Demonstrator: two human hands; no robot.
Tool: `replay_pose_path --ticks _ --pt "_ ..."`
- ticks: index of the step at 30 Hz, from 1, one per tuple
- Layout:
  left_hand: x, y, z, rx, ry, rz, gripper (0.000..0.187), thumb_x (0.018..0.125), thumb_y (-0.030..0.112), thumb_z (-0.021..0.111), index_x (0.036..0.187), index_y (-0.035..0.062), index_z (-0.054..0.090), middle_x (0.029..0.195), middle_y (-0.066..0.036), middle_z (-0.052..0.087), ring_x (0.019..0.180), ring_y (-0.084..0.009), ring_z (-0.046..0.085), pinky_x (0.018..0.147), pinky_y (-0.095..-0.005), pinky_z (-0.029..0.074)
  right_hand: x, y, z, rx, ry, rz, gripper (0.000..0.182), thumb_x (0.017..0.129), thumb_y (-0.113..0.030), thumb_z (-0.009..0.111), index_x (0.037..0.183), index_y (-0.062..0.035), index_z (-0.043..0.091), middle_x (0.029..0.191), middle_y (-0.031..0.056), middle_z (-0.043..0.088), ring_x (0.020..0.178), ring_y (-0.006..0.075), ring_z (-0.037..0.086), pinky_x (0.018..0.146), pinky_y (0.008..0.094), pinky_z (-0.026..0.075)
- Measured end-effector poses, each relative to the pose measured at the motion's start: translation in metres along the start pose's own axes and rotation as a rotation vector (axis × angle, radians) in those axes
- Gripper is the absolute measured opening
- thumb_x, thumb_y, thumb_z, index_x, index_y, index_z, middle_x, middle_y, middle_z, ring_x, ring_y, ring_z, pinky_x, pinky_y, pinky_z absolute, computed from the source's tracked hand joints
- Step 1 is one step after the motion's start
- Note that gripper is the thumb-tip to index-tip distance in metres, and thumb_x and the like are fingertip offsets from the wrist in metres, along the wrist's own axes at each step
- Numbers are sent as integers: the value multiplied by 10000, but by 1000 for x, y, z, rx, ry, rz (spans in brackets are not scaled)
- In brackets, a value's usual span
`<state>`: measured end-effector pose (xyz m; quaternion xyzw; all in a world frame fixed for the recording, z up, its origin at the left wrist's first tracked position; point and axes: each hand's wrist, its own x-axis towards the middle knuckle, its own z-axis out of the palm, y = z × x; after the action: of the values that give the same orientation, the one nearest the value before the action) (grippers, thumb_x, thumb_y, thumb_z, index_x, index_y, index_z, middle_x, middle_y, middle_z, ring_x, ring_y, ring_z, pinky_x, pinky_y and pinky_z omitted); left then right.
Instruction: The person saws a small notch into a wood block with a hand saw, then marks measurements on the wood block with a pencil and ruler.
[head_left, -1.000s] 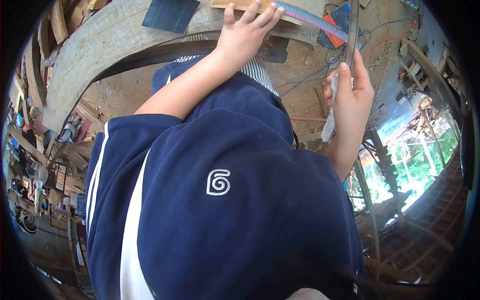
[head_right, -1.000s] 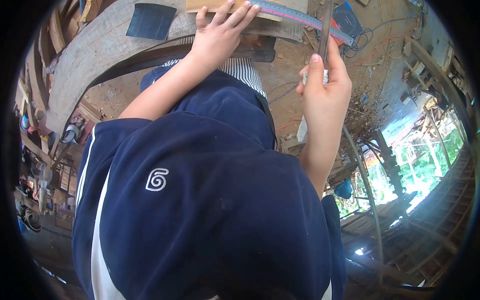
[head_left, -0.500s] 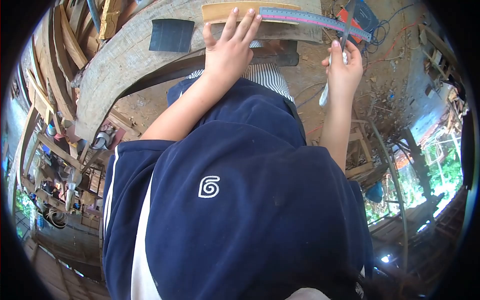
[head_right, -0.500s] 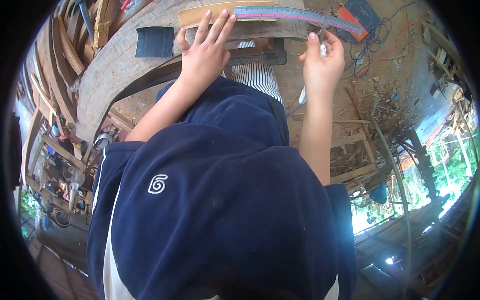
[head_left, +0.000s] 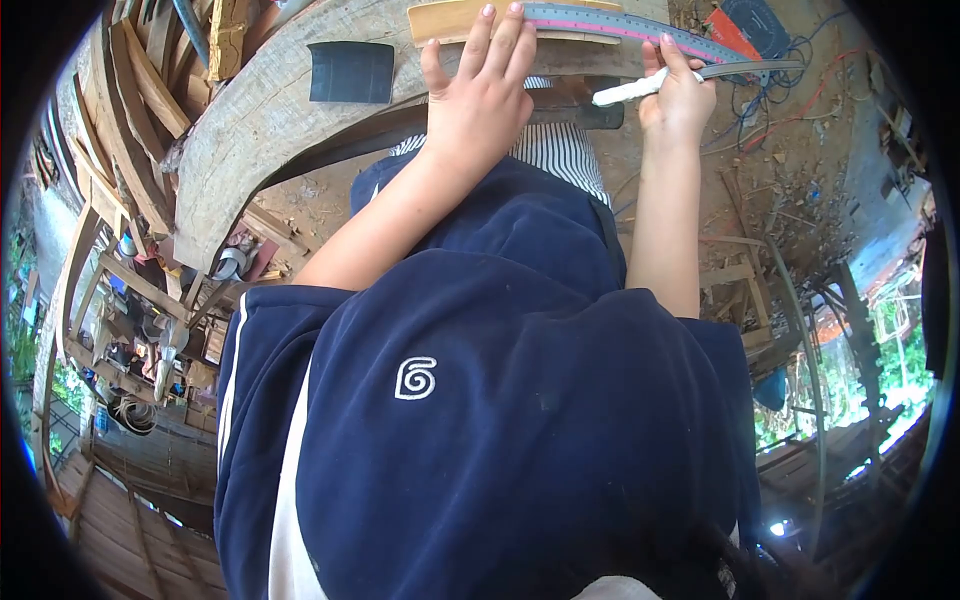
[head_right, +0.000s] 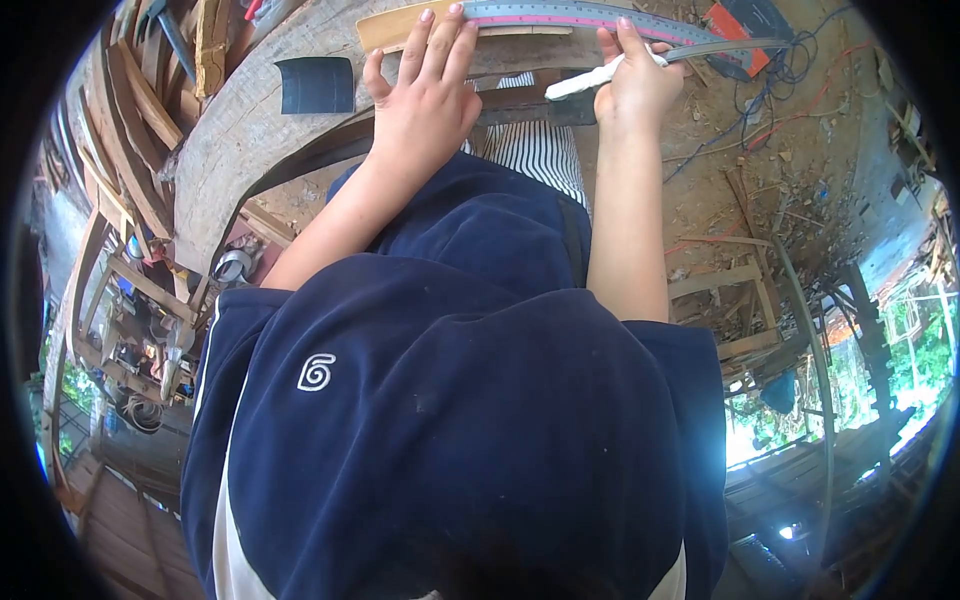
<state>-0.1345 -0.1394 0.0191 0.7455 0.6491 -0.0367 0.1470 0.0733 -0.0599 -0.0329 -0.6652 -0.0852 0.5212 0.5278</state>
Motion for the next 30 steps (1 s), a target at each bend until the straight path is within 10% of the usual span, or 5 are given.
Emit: replay_pose_path --ticks 30 --pt "-8 -19 3 -51 95 11 720 763 209 674 1456 250 482 1494 -61 444 1377 -228 393 1073 -521 269 -20 5 22 -15 -25 -29 378 837 174 665 900 -79 392 872 136 582 788 267 687 789 400 665"
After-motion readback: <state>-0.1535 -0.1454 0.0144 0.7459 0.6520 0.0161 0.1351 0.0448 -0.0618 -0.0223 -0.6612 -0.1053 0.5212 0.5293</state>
